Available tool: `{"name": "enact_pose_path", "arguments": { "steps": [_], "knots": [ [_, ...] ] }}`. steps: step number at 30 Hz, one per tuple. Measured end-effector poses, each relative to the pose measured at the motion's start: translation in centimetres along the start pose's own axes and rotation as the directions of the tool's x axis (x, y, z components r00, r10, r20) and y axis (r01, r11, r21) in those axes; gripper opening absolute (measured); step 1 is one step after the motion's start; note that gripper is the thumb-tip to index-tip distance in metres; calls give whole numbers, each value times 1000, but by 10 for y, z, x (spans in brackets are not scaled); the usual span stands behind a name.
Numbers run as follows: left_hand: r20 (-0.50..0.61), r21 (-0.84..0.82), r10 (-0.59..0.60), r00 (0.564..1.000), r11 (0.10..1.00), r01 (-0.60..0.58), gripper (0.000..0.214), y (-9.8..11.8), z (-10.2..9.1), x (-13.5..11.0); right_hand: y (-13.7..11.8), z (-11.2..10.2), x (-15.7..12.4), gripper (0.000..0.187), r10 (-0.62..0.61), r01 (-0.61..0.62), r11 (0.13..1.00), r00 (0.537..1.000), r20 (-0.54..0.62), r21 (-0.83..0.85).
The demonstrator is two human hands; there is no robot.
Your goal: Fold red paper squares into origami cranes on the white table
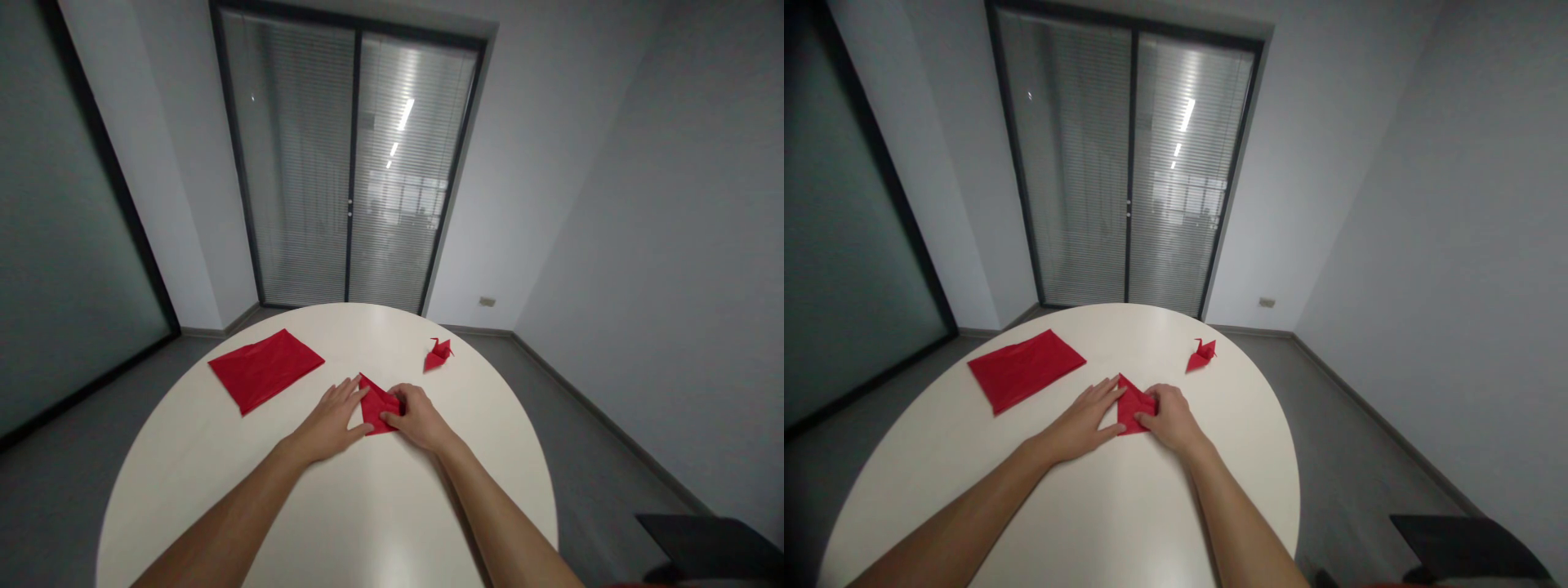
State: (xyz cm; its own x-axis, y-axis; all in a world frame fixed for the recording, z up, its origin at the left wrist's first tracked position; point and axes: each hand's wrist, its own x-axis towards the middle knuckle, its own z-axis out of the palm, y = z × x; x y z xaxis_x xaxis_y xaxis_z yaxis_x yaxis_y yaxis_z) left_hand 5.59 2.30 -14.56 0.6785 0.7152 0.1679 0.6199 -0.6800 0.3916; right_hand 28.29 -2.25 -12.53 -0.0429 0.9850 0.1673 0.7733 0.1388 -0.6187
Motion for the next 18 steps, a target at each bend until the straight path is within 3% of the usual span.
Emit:
{"name": "enact_pose_path", "arguments": {
  "steps": [3,8,15,18],
  "knots": [
    [9,-7,-39,999,999,39,76,0,1,1,3,-1,2,31,37,-40,992,999,25,117],
    [-13,-76,-4,1000,997,3,74,0,2,0,5,-3,5,31,17,-31,925,999,40,378],
    [-121,-231,38,992,971,-65,79,1,4,2,6,0,6,63,71,-93,857,996,62,508],
    [-170,-297,38,985,951,-87,84,2,6,4,8,3,7,66,100,-118,836,993,63,535]
  ]
}}
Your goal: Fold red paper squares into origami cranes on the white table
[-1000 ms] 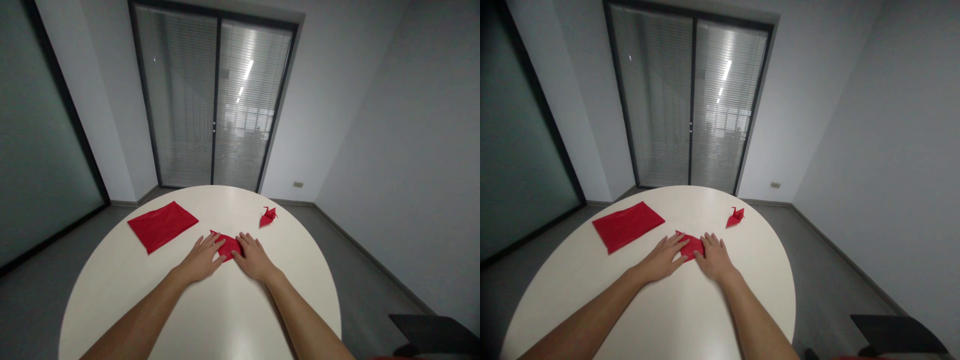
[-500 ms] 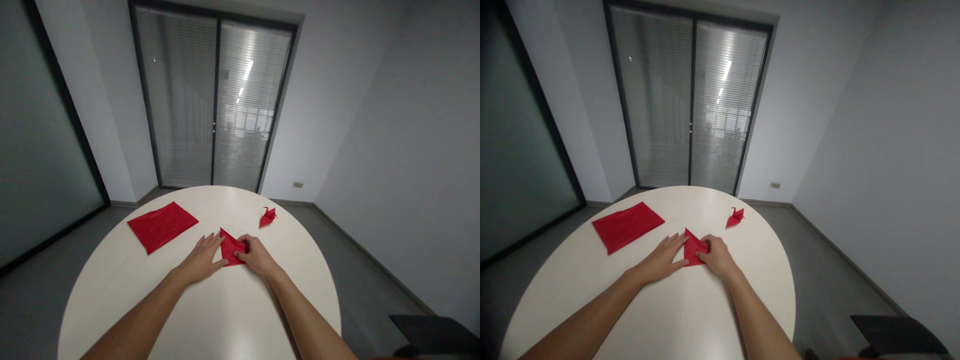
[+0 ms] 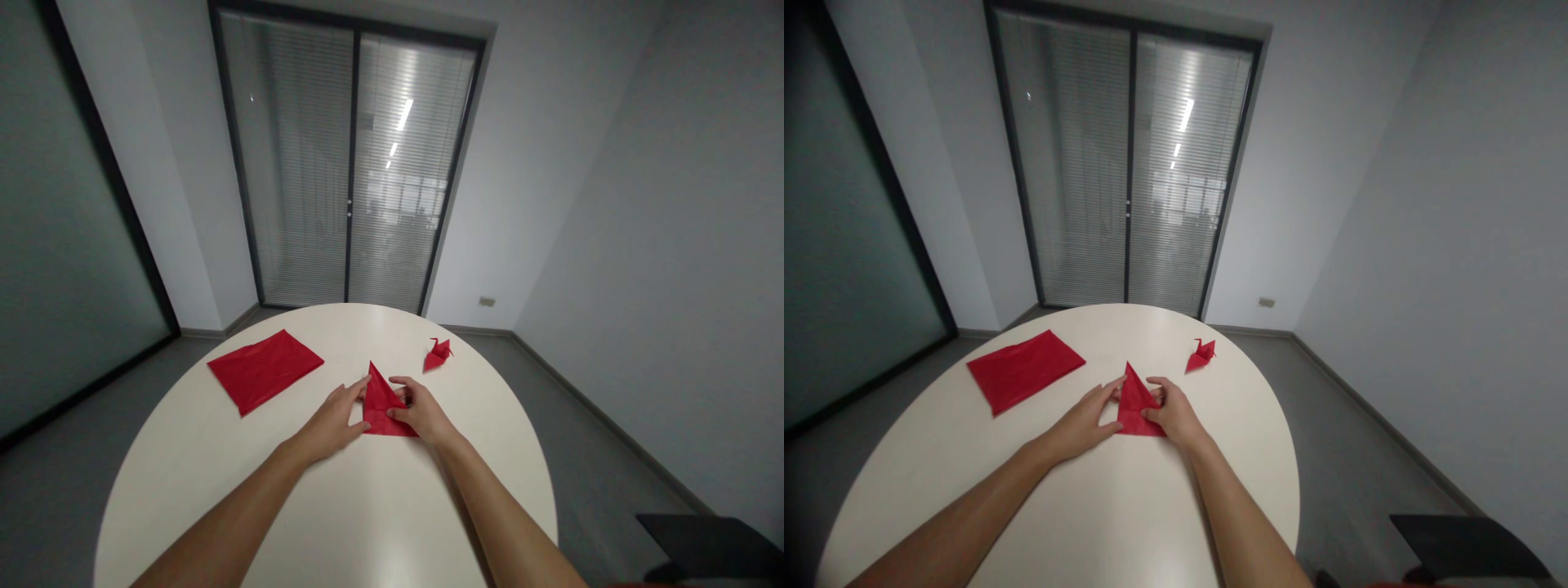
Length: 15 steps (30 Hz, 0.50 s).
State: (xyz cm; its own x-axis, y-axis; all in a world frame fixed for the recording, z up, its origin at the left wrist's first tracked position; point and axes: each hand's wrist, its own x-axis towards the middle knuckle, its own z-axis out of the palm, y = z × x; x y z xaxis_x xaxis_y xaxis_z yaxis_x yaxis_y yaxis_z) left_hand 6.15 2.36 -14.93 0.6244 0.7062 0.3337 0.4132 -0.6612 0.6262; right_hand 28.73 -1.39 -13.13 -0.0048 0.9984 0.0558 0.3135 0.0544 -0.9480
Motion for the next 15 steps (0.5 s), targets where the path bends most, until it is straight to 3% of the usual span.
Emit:
{"name": "enact_pose_path", "arguments": {
  "steps": [3,6,9,11,15],
  "knots": [
    [-14,-57,9,1000,998,-10,91,-2,2,1,2,0,3,61,-17,17,1000,1000,18,9],
    [-93,-12,43,995,999,-45,88,0,1,3,2,1,7,45,-55,55,998,998,-5,17],
    [-192,55,91,977,995,-82,63,7,-3,4,1,4,11,33,-106,113,993,982,-158,34],
    [-182,68,106,978,993,-95,42,15,-4,5,-2,7,11,27,-140,151,988,957,-254,24],
    [-212,-29,52,976,998,-60,36,29,4,6,-14,15,6,20,-224,231,973,923,-314,-14]
  ]
}}
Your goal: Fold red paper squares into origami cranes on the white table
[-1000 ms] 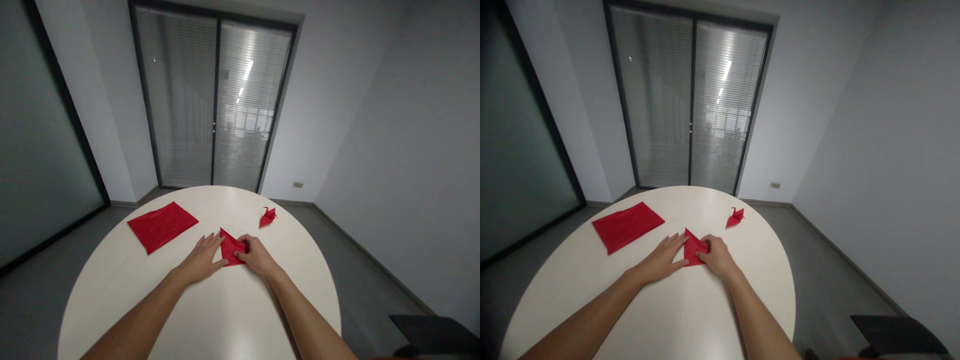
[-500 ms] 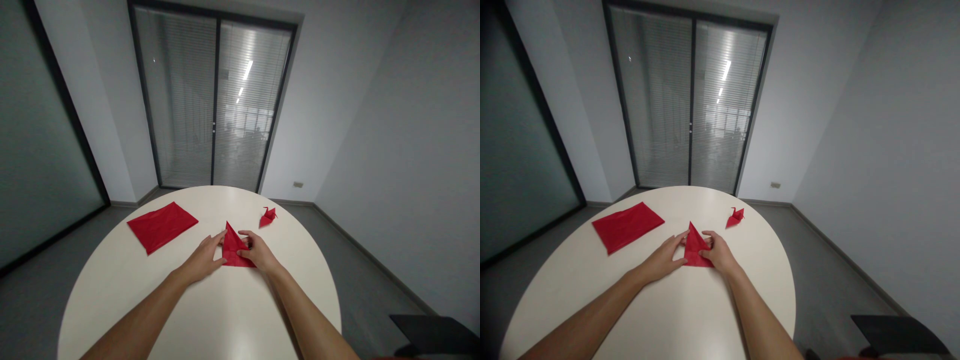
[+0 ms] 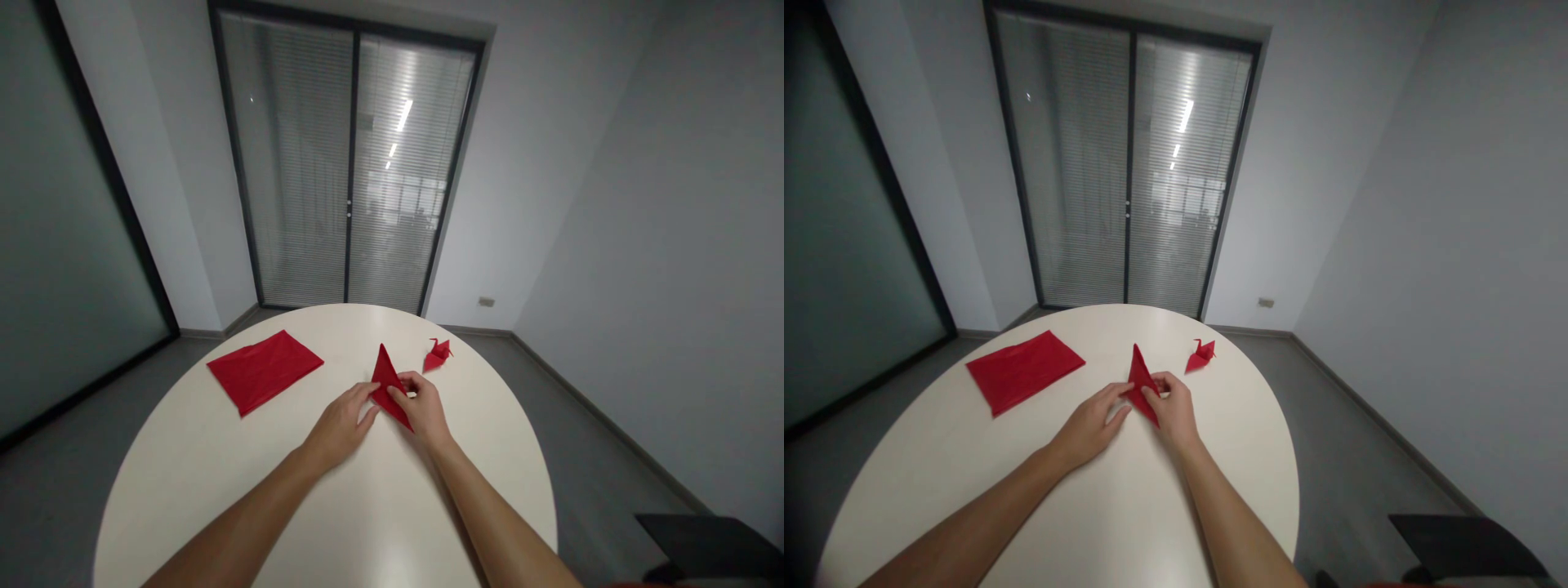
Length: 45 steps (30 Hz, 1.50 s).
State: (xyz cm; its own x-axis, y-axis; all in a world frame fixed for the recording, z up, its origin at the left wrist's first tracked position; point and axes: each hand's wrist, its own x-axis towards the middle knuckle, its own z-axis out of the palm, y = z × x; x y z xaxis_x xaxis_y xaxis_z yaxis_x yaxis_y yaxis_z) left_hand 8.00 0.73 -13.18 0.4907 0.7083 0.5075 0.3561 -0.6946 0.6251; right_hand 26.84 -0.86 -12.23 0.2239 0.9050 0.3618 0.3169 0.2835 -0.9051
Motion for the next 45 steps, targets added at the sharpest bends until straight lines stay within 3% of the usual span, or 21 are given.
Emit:
{"name": "enact_pose_path", "arguments": {
  "steps": [4,8,11,25,39,45],
  "knots": [
    [-27,-242,-118,993,964,108,35,7,11,2,-9,7,-6,22,-32,28,998,998,63,55],
    [9,-547,-250,968,809,214,38,11,14,7,-9,12,-11,32,-33,12,992,986,161,127],
    [28,-627,-281,959,743,236,38,13,12,8,-11,13,-15,36,-43,16,989,982,186,145],
    [-12,-644,-305,952,731,226,32,11,12,10,-13,9,-14,47,13,-61,978,971,237,197],
    [14,-652,-309,951,718,243,29,7,15,9,-13,10,-16,49,9,-52,982,974,226,182],
    [-25,-629,-326,945,740,239,23,3,16,10,-15,9,-16,44,13,-51,984,976,215,171]
  ]
}}
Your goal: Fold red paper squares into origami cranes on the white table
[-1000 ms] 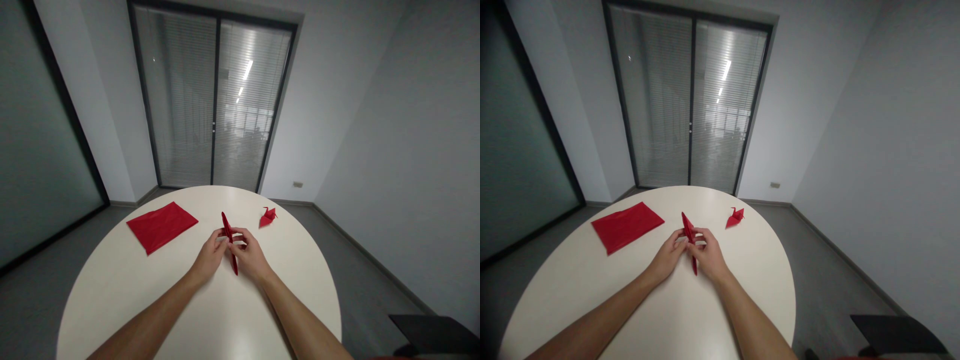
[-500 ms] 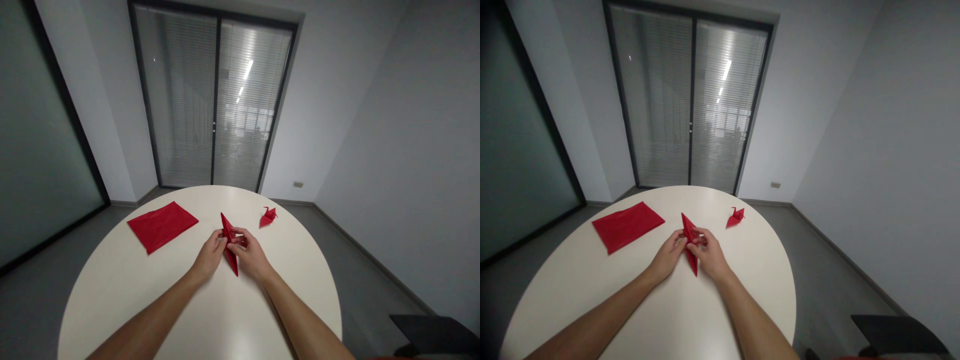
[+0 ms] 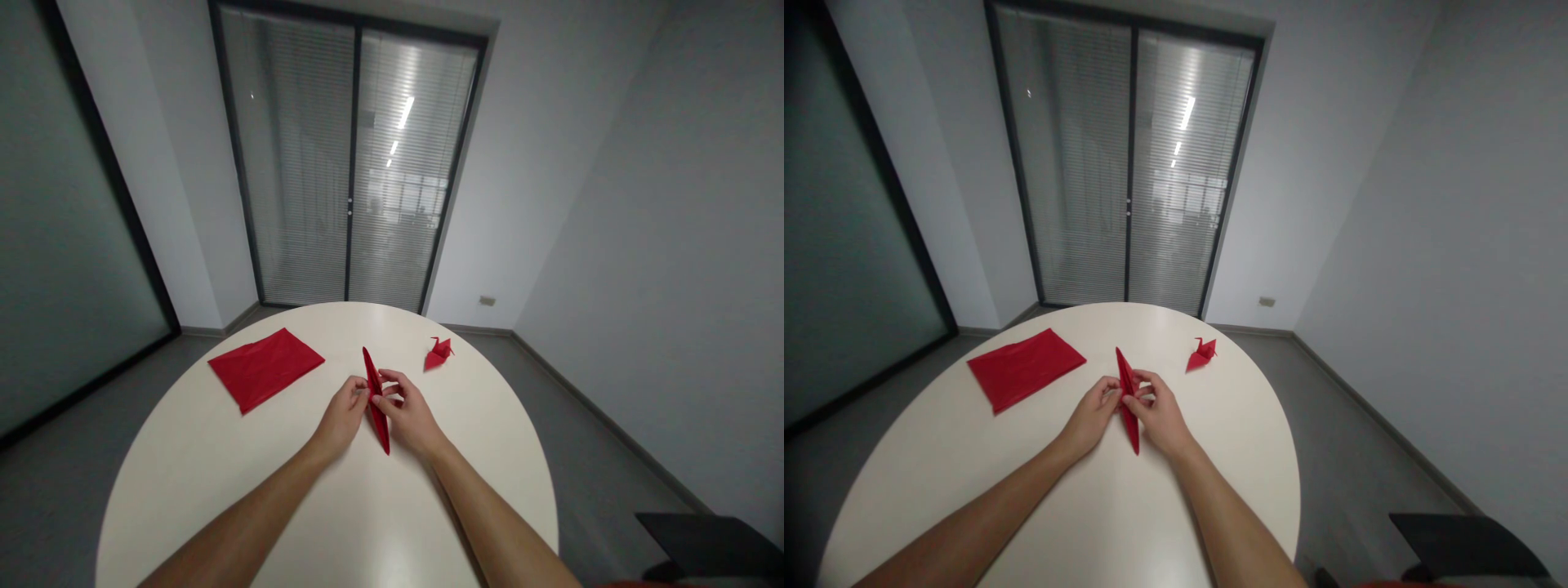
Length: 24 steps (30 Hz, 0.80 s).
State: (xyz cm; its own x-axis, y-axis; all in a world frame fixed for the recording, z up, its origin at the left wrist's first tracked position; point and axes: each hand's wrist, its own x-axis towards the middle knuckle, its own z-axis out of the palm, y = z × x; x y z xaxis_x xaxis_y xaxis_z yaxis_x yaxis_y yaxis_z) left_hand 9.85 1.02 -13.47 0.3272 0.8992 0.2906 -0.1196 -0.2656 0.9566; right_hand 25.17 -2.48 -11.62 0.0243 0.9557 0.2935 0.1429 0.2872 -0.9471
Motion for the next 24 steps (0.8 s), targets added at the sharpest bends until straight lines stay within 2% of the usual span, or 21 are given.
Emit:
{"name": "enact_pose_path", "arguments": {
  "steps": [8,15,21,24],
  "knots": [
    [-43,21,-12,999,1000,13,26,-2,4,-3,4,1,3,40,-29,26,995,999,-31,-95],
    [-105,-6,-52,993,999,51,45,-6,7,-3,3,1,1,32,-148,141,972,989,-23,-190],
    [-126,28,-34,991,999,38,39,-15,3,0,4,4,-1,30,-165,142,953,984,-63,-269],
    [-168,104,3,986,994,15,31,-20,0,1,3,4,-1,30,-188,152,944,977,-101,-292]
  ]
}}
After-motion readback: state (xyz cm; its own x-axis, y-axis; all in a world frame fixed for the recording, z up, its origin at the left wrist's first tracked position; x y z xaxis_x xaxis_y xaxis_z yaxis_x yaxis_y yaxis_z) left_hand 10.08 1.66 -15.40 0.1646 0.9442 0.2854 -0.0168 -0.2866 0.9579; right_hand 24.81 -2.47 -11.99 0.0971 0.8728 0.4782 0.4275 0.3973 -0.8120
